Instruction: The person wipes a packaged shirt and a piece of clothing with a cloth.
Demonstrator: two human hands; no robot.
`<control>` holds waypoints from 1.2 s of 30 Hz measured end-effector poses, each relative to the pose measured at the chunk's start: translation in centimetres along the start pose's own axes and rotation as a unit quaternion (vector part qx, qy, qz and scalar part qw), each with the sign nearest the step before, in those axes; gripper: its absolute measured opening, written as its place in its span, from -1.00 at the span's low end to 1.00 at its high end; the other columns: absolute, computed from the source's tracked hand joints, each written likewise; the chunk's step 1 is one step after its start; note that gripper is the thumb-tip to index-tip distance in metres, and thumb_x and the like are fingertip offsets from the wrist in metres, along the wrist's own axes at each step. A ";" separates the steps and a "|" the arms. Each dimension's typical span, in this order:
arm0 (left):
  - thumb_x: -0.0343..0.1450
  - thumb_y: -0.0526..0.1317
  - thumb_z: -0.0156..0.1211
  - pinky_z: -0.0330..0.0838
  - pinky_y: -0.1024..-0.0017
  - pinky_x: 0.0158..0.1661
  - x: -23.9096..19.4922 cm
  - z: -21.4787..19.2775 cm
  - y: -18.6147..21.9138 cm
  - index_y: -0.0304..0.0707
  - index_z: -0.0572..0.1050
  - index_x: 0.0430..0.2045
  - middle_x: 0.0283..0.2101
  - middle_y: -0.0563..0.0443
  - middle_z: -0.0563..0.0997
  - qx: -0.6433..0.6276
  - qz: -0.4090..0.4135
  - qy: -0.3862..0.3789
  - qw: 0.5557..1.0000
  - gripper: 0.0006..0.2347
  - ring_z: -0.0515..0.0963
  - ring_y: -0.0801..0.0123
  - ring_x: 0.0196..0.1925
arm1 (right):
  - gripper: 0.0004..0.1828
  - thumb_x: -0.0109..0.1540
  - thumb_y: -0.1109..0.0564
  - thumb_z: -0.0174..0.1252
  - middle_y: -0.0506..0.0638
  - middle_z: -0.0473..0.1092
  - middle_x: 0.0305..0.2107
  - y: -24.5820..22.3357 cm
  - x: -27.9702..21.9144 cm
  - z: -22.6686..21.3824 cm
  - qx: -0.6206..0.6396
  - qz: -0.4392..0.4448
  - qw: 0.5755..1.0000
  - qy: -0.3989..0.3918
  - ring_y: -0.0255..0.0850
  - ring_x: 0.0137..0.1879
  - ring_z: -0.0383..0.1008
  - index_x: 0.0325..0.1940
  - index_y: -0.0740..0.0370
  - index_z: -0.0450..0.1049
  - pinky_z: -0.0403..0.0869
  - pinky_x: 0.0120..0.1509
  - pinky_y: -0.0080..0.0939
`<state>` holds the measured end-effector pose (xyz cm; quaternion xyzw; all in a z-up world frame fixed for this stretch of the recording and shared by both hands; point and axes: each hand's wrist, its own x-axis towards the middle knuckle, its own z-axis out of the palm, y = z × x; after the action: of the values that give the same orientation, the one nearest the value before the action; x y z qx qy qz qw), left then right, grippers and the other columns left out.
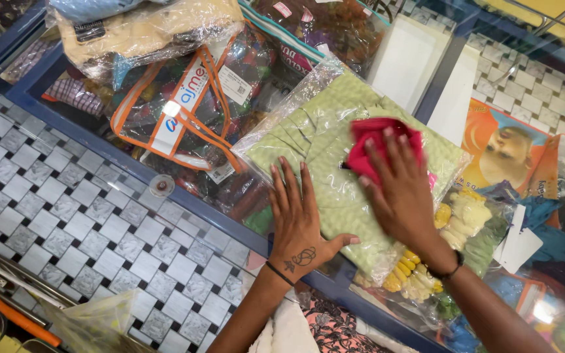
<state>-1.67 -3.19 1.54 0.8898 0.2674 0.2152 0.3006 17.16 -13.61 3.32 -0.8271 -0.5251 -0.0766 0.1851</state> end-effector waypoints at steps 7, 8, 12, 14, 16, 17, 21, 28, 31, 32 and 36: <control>0.09 0.33 0.48 -0.33 -0.44 0.37 -0.1 0.3 -0.3 -0.51 -0.30 0.45 0.51 -0.65 -0.36 -0.015 0.001 0.002 1.000 0.27 -0.41 -0.48 0.56 | -0.38 0.38 -0.16 -0.07 0.17 0.03 0.51 0.8 1.1 -0.1 0.022 -0.080 0.994 -0.078 0.23 0.59 -0.05 0.53 -0.03 0.22 -0.10 0.59 0.31; 0.09 0.33 0.48 -0.33 -0.44 0.37 0.0 0.3 -0.3 -0.51 -0.30 0.45 0.51 -0.65 -0.36 -0.015 0.005 0.002 1.000 0.27 -0.41 -0.48 0.56 | -0.39 0.40 -0.15 -0.09 0.16 0.03 0.53 2.0 2.3 -0.3 0.010 -0.035 0.997 -0.066 0.22 0.60 -0.05 0.55 -0.03 0.21 -0.09 0.59 0.32; 0.06 0.34 0.49 -0.33 -0.42 0.35 0.1 0.1 -0.1 -0.50 -0.28 0.44 0.51 -0.63 -0.34 -0.012 -0.010 -0.010 1.000 0.28 -0.38 -0.44 0.57 | -0.44 0.47 -0.15 -0.14 0.16 0.02 0.54 3.6 4.3 0.0 0.012 0.045 0.999 -0.026 0.22 0.64 -0.07 0.55 -0.05 0.21 -0.05 0.61 0.29; 0.05 0.34 0.49 -0.33 -0.41 0.35 0.3 0.2 -0.1 -0.50 -0.28 0.44 0.51 -0.61 -0.34 -0.014 -0.017 -0.012 1.000 0.29 -0.38 -0.43 0.56 | -0.38 0.45 -0.17 -0.10 0.21 0.02 0.53 1.5 3.0 1.0 -0.022 -0.035 0.999 -0.008 0.25 0.63 -0.08 0.56 0.06 0.20 -0.08 0.64 0.31; 0.04 0.36 0.48 -0.31 -0.39 0.36 0.3 0.2 -0.2 -0.52 -0.28 0.44 0.51 -0.59 -0.32 -0.001 -0.019 -0.021 1.000 0.30 -0.37 -0.41 0.57 | -0.36 0.39 -0.19 -0.09 0.22 0.03 0.51 -1.4 0.4 1.5 -0.004 -0.099 0.994 -0.047 0.25 0.59 -0.07 0.53 0.05 0.21 -0.09 0.59 0.31; 0.04 0.36 0.48 -0.31 -0.39 0.36 0.3 0.3 -0.2 -0.52 -0.28 0.44 0.51 -0.59 -0.32 -0.001 -0.020 -0.021 1.000 0.30 -0.37 -0.41 0.57 | -0.33 0.34 -0.21 -0.07 0.22 0.05 0.48 -2.2 -0.3 1.5 0.016 -0.160 0.983 -0.088 0.24 0.56 -0.06 0.51 0.04 0.23 -0.09 0.54 0.32; 0.04 0.35 0.48 -0.33 -0.37 0.40 0.0 0.5 -0.4 -0.54 -0.27 0.45 0.54 -0.55 -0.27 -0.012 -0.016 -0.002 1.000 0.30 -0.32 -0.34 0.60 | -0.37 0.39 -0.20 -0.11 0.14 0.02 0.52 0.7 3.0 1.1 -0.013 -0.100 0.991 -0.090 0.18 0.61 -0.07 0.54 -0.04 0.18 -0.06 0.59 0.29; 0.03 0.37 0.47 -0.36 -0.38 0.39 0.1 0.4 -0.3 -0.57 -0.27 0.44 0.53 -0.55 -0.26 -0.002 -0.002 0.009 1.000 0.31 -0.32 -0.35 0.59 | -0.33 0.41 -0.23 -0.16 0.17 -0.02 0.52 1.0 3.8 0.9 -0.011 -0.071 0.996 -0.061 0.23 0.61 -0.12 0.58 0.02 0.14 -0.09 0.56 0.33; 0.01 0.38 0.46 -0.31 -0.35 0.39 0.3 0.6 -0.3 -0.52 -0.26 0.45 0.55 -0.50 -0.26 0.001 -0.026 -0.010 1.000 0.31 -0.31 -0.34 0.59 | -0.34 0.37 -0.26 -0.16 0.15 -0.01 0.51 -1.0 0.8 0.8 0.007 -0.173 0.979 -0.109 0.20 0.59 -0.11 0.52 -0.03 0.17 -0.11 0.55 0.32; 0.01 0.38 0.46 -0.31 -0.35 0.39 0.2 0.6 -0.4 -0.52 -0.26 0.45 0.55 -0.50 -0.26 0.001 -0.027 -0.014 1.000 0.31 -0.31 -0.34 0.59 | -0.34 0.37 -0.26 -0.16 0.15 -0.01 0.51 -0.6 1.2 0.7 0.008 -0.171 0.979 -0.111 0.20 0.59 -0.11 0.52 -0.03 0.17 -0.11 0.55 0.32; 0.05 0.37 0.47 -0.33 -0.39 0.37 0.0 0.7 -0.8 -0.55 -0.28 0.45 0.55 -0.51 -0.28 -0.002 -0.005 -0.009 1.000 0.31 -0.32 -0.36 0.59 | -0.37 0.43 -0.23 -0.20 0.12 -0.02 0.54 3.5 4.8 -0.2 -0.002 -0.048 0.995 -0.086 0.16 0.64 -0.12 0.57 -0.04 0.15 -0.10 0.64 0.31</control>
<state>-1.52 -2.95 0.55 0.8898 0.2686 0.2061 0.3059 22.40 -11.00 4.27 -0.8047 -0.5783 -0.0151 0.1333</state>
